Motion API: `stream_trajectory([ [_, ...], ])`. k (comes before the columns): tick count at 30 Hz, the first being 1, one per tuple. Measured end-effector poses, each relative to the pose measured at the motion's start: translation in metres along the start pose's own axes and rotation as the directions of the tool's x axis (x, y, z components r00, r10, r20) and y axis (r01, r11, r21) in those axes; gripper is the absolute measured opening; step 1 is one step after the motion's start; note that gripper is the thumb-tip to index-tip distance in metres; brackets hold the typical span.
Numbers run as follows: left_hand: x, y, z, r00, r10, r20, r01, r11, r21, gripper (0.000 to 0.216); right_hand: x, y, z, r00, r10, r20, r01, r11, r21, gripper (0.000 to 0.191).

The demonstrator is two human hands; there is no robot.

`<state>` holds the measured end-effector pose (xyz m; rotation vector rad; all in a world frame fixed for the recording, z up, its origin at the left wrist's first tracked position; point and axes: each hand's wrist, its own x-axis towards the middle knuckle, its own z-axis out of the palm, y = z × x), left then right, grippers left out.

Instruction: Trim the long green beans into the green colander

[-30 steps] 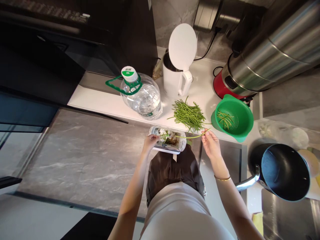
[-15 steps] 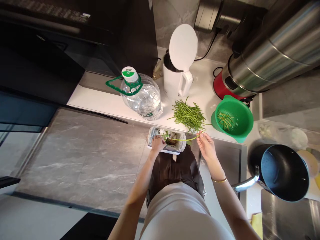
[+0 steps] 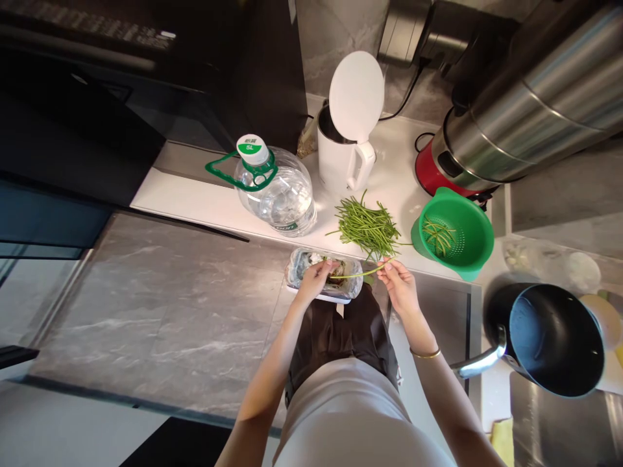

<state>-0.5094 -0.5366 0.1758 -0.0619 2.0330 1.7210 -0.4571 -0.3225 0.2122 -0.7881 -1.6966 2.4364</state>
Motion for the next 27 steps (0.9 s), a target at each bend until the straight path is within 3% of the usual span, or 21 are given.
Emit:
stream_trajectory([
  [2, -0.005, 0.012, 0.001, 0.998, -0.002, 0.065, 0.010, 0.993, -0.119, 0.045, 0.001, -0.001, 0.002, 1.000, -0.012, -0.014, 0.012, 1.000, 0.004, 0.022],
  [5, -0.010, 0.020, 0.002, 0.993, 0.021, 0.114, -0.010, 0.994, -0.105, 0.037, 0.003, -0.005, 0.001, 0.999, -0.042, -0.030, 0.043, 0.999, 0.031, 0.020],
  [9, -0.009, 0.017, 0.005, 0.997, 0.028, 0.069, -0.025, 0.999, -0.047, 0.028, 0.007, -0.010, -0.005, 0.997, -0.073, -0.033, 0.073, 0.997, 0.002, 0.019],
  [14, -0.004, 0.017, 0.013, 0.999, 0.032, 0.031, -0.027, 0.986, -0.162, 0.027, 0.009, -0.018, -0.009, 0.994, -0.099, -0.040, 0.098, 0.995, -0.035, 0.021],
  [20, -0.007, 0.034, 0.015, 0.994, 0.084, -0.062, -0.095, 0.974, -0.207, 0.022, 0.002, -0.029, -0.003, 0.981, -0.190, -0.024, 0.189, 0.980, -0.067, 0.016],
  [27, -0.020, 0.051, 0.015, 0.989, 0.099, -0.107, -0.126, 0.951, -0.281, 0.025, -0.002, -0.033, 0.001, 0.977, -0.200, -0.079, 0.205, 0.977, 0.057, 0.017],
])
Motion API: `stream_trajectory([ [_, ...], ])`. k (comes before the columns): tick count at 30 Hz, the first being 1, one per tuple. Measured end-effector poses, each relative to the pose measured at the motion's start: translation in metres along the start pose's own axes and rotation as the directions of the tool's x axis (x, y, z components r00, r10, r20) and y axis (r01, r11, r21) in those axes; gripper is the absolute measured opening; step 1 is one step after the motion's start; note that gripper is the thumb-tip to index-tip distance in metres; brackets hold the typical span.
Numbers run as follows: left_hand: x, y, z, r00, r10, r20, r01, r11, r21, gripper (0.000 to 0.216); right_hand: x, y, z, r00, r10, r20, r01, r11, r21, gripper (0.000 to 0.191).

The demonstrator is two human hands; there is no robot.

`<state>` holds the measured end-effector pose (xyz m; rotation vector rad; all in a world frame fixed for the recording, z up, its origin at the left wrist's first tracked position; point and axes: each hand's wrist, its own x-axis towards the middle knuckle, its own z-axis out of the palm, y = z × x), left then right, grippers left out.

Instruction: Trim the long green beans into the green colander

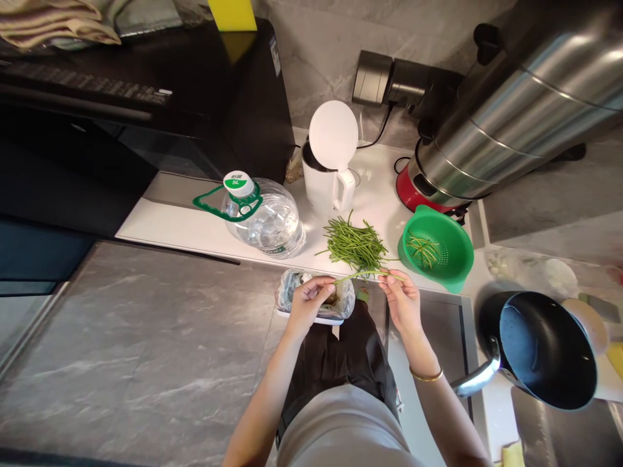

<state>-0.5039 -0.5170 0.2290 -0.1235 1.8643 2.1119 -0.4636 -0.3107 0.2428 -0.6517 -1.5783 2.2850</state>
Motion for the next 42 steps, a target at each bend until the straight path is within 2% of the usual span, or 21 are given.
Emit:
stream_trajectory([
  [5, -0.005, 0.010, 0.000, 1.000, 0.000, -0.025, 0.000, 1.000, -0.014, 0.022, -0.001, 0.007, -0.010, 0.999, 0.047, -0.003, -0.047, 0.998, -0.038, 0.016],
  [8, -0.005, 0.014, -0.001, 0.999, -0.001, -0.047, 0.001, 1.000, -0.014, 0.020, -0.005, 0.007, -0.013, 0.998, -0.016, 0.062, 0.029, 0.975, -0.221, 0.016],
  [9, -0.005, 0.015, -0.001, 0.999, -0.001, -0.048, 0.001, 1.000, -0.010, 0.020, -0.008, 0.006, -0.013, 0.993, -0.064, 0.101, 0.093, 0.941, -0.324, 0.016],
  [11, -0.006, 0.015, 0.001, 0.999, 0.011, -0.044, -0.011, 1.000, -0.002, 0.020, -0.013, 0.004, -0.010, 0.962, -0.168, 0.217, 0.261, 0.807, -0.530, 0.018],
  [14, -0.007, 0.014, 0.007, 0.999, 0.032, -0.018, -0.032, 0.999, -0.006, 0.021, -0.020, 0.002, 0.001, 0.883, -0.245, 0.401, 0.464, 0.595, -0.656, 0.018],
  [16, -0.008, 0.013, 0.010, 0.999, 0.033, -0.008, -0.033, 0.999, -0.017, 0.021, -0.023, 0.001, 0.009, 0.849, -0.270, 0.455, 0.524, 0.546, -0.653, 0.018],
  [20, -0.009, 0.012, 0.011, 0.998, 0.039, -0.039, -0.041, 0.998, -0.051, 0.020, -0.024, 0.001, 0.020, 0.818, -0.315, 0.482, 0.573, 0.526, -0.629, 0.015],
  [23, -0.008, 0.010, 0.008, 0.998, 0.021, -0.055, -0.025, 0.997, -0.070, 0.021, -0.024, 0.000, 0.023, 0.816, -0.289, 0.501, 0.570, 0.549, -0.611, 0.014],
  [26, -0.007, 0.010, 0.007, 0.998, -0.012, -0.057, 0.008, 0.997, -0.073, 0.024, -0.027, 0.002, 0.025, 0.858, -0.215, 0.466, 0.484, 0.638, -0.598, 0.013],
  [29, -0.008, 0.010, 0.014, 0.999, -0.045, -0.009, 0.045, 0.995, -0.088, 0.026, -0.032, 0.007, 0.029, 0.929, -0.122, 0.351, 0.306, 0.785, -0.539, 0.011],
  [33, -0.010, 0.004, 0.021, 0.996, -0.092, -0.013, 0.091, 0.991, -0.098, 0.028, -0.033, 0.013, 0.035, 0.967, 0.040, 0.251, 0.032, 0.961, -0.274, 0.011],
  [35, -0.009, -0.003, 0.020, 0.994, -0.098, -0.050, 0.094, 0.992, -0.081, 0.029, -0.031, 0.015, 0.037, 0.981, 0.090, 0.174, -0.063, 0.986, -0.151, 0.013],
  [37, -0.009, -0.011, 0.016, 0.994, -0.085, -0.064, 0.082, 0.995, -0.050, 0.028, -0.027, 0.018, 0.036, 0.990, 0.114, 0.085, -0.106, 0.990, -0.091, 0.015],
  [42, -0.009, -0.028, -0.003, 0.997, -0.017, -0.073, 0.022, 0.997, 0.076, 0.025, -0.017, 0.026, 0.026, 0.997, 0.053, -0.050, -0.056, 0.996, -0.065, 0.019],
])
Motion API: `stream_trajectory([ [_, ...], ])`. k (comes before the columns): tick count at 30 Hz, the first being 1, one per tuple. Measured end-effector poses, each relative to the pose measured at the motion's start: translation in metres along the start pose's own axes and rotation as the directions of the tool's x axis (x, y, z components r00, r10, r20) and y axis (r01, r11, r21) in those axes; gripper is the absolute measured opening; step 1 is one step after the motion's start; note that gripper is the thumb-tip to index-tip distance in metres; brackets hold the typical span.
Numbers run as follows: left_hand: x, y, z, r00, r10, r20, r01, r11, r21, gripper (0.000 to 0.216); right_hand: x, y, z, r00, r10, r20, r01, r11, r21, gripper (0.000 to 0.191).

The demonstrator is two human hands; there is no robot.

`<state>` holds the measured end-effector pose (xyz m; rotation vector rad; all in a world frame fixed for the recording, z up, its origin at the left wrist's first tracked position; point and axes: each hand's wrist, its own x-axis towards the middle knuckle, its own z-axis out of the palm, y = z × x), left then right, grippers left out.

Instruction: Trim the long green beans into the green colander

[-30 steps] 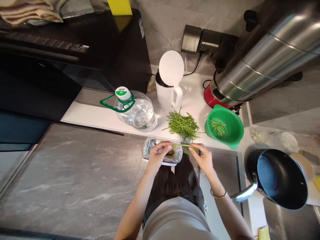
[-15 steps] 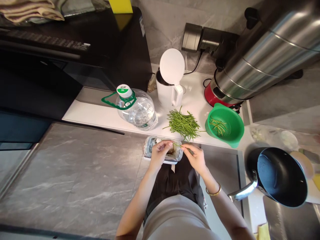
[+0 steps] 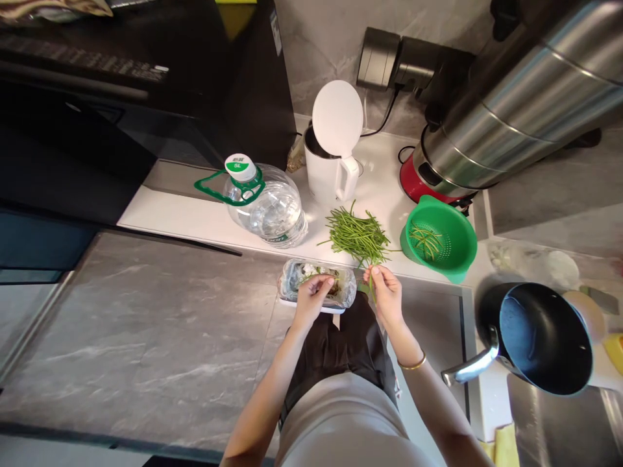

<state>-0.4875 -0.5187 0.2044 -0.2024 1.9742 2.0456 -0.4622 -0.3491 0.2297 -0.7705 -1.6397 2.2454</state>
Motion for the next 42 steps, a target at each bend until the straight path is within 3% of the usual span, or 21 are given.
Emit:
stream_trajectory([
  [4, 0.003, -0.016, -0.023, 0.997, -0.011, -0.074, 0.017, 0.997, 0.077, 0.028, 0.014, -0.005, -0.016, 0.994, -0.041, -0.098, 0.058, 0.982, 0.177, 0.016],
  [8, 0.015, -0.045, -0.049, 0.993, 0.002, -0.122, 0.033, 0.958, 0.285, 0.026, 0.026, -0.016, -0.034, 0.990, 0.071, -0.124, -0.025, 0.942, 0.335, 0.018],
  [11, 0.025, -0.065, -0.057, 0.997, -0.028, -0.074, 0.062, 0.858, 0.510, 0.022, 0.025, -0.020, -0.038, 0.986, 0.140, -0.093, -0.094, 0.919, 0.383, 0.019],
  [14, 0.028, -0.073, -0.050, 0.997, -0.075, -0.010, 0.063, 0.750, 0.659, 0.024, 0.016, -0.019, -0.032, 0.984, 0.178, -0.022, -0.156, 0.911, 0.381, 0.019],
  [16, 0.026, -0.067, -0.040, 0.998, -0.051, 0.038, 0.012, 0.737, 0.676, 0.029, 0.010, -0.016, -0.027, 0.979, 0.201, 0.021, -0.195, 0.910, 0.367, 0.019],
  [20, 0.014, -0.033, -0.015, 0.975, 0.124, 0.186, -0.203, 0.840, 0.503, 0.028, 0.003, -0.013, -0.018, 0.967, 0.243, 0.080, -0.256, 0.912, 0.322, 0.019],
  [26, -0.003, 0.020, 0.010, 0.919, 0.161, 0.360, -0.264, 0.930, 0.258, 0.027, 0.002, -0.014, -0.013, 0.967, 0.246, 0.067, -0.255, 0.929, 0.268, 0.022],
  [32, -0.007, 0.024, 0.018, 0.931, 0.252, 0.266, -0.324, 0.904, 0.279, 0.018, 0.000, -0.020, -0.008, 0.965, 0.224, 0.136, -0.257, 0.913, 0.316, 0.020],
  [37, -0.007, 0.027, 0.019, 0.909, 0.321, 0.268, -0.402, 0.845, 0.352, 0.018, -0.009, -0.017, -0.002, 0.949, 0.221, 0.225, -0.251, 0.961, 0.113, 0.023],
  [42, -0.009, 0.032, 0.015, 0.875, 0.382, 0.297, -0.480, 0.768, 0.424, 0.020, -0.008, -0.014, -0.004, 0.955, 0.217, 0.203, -0.225, 0.974, 0.017, 0.025],
])
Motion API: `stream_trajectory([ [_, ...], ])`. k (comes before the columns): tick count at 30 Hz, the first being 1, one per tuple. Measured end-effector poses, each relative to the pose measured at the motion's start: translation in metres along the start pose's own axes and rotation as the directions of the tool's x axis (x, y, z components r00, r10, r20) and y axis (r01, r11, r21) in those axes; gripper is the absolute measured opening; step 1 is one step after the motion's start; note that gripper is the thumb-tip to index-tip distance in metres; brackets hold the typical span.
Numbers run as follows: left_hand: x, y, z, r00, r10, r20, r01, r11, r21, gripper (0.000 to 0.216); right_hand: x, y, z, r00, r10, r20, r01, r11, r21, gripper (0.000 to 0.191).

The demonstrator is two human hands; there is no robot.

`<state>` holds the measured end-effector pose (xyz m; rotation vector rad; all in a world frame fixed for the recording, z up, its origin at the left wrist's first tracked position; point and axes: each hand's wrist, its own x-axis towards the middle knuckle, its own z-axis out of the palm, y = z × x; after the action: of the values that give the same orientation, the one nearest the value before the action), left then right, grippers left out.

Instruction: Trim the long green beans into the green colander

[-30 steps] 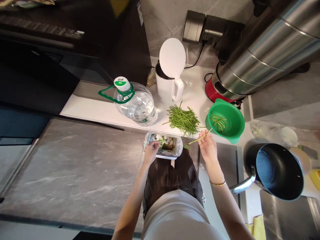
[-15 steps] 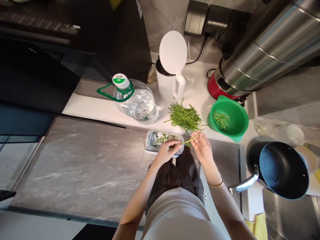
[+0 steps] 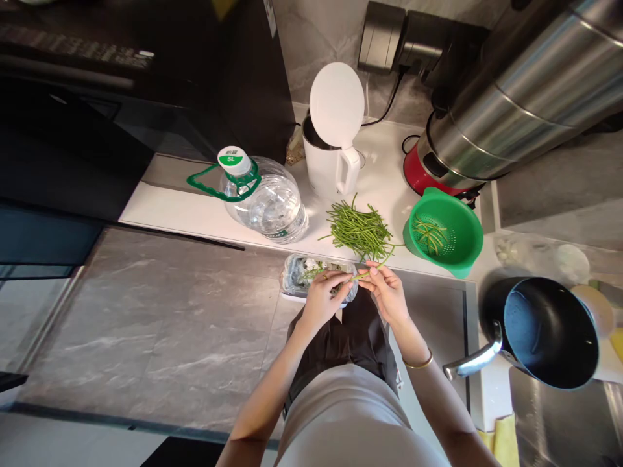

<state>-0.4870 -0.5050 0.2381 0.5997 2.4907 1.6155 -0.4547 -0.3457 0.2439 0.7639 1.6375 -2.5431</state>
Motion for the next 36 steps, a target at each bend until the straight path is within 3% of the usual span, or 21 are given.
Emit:
stream_trajectory([
  [4, -0.002, -0.001, -0.004, 0.994, 0.101, -0.028, -0.097, 0.988, 0.119, 0.019, 0.003, -0.003, -0.003, 1.000, 0.006, 0.001, -0.006, 1.000, -0.010, 0.030],
  [10, -0.002, 0.006, -0.009, 0.969, 0.239, 0.063, -0.244, 0.890, 0.385, 0.017, 0.008, -0.003, -0.004, 1.000, 0.004, -0.017, -0.006, 0.995, -0.104, 0.036],
  [14, -0.002, 0.011, -0.006, 0.957, 0.266, 0.117, -0.289, 0.823, 0.490, 0.017, 0.010, -0.002, -0.003, 0.999, -0.026, -0.025, 0.021, 0.984, -0.175, 0.032],
  [20, 0.000, 0.006, 0.001, 0.971, 0.218, 0.100, -0.239, 0.853, 0.464, 0.017, 0.007, 0.007, 0.000, 0.999, -0.049, -0.020, 0.043, 0.976, -0.216, 0.031],
  [26, 0.002, 0.002, -0.008, 0.973, 0.197, 0.123, -0.229, 0.900, 0.371, 0.016, 0.007, 0.011, -0.001, 0.999, -0.025, -0.046, 0.016, 0.984, -0.176, 0.036],
  [31, -0.001, 0.001, -0.015, 0.948, 0.272, 0.167, -0.313, 0.897, 0.313, 0.017, 0.012, 0.005, -0.004, 0.997, 0.035, -0.075, -0.043, 0.993, -0.110, 0.037],
  [36, -0.005, 0.002, -0.012, 0.936, 0.333, 0.115, -0.352, 0.868, 0.350, 0.016, 0.012, 0.005, -0.001, 0.996, 0.053, -0.077, -0.059, 0.995, -0.081, 0.035],
])
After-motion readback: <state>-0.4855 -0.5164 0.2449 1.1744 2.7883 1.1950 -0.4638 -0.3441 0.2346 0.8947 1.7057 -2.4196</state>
